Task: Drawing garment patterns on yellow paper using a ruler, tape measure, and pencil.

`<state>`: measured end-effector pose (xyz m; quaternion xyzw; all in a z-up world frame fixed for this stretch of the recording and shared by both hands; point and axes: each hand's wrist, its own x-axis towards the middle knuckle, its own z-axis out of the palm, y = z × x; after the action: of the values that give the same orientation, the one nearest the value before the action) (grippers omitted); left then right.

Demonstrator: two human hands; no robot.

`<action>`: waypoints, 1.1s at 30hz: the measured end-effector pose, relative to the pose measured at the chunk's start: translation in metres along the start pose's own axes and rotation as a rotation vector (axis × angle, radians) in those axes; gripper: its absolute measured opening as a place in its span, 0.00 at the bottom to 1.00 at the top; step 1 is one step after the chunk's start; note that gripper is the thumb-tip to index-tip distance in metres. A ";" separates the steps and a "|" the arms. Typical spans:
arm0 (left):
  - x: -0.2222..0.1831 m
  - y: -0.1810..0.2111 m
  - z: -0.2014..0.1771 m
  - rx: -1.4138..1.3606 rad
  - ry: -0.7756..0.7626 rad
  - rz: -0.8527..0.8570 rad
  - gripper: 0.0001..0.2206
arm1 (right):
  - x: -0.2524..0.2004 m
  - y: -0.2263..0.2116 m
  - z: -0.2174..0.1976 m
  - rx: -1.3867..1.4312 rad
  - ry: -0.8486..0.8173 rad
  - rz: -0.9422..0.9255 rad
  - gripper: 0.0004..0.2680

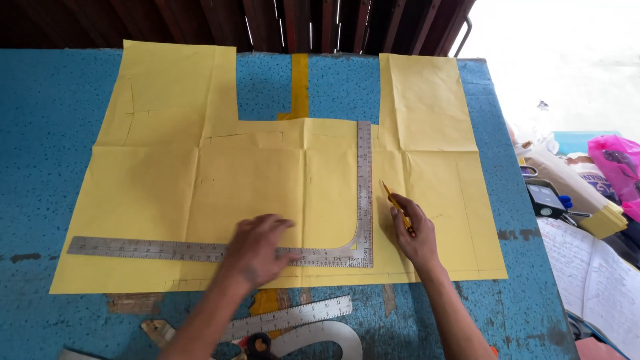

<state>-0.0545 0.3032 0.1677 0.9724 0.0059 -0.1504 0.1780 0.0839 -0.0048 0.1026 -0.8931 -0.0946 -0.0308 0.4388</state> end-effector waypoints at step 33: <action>0.101 0.101 0.056 0.021 0.078 0.193 0.47 | 0.018 0.008 0.010 -0.081 -0.004 -0.156 0.12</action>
<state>0.0327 0.1853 0.1229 0.9754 -0.0825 -0.0948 0.1810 0.1028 0.0016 0.0928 -0.9002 -0.1633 -0.0666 0.3982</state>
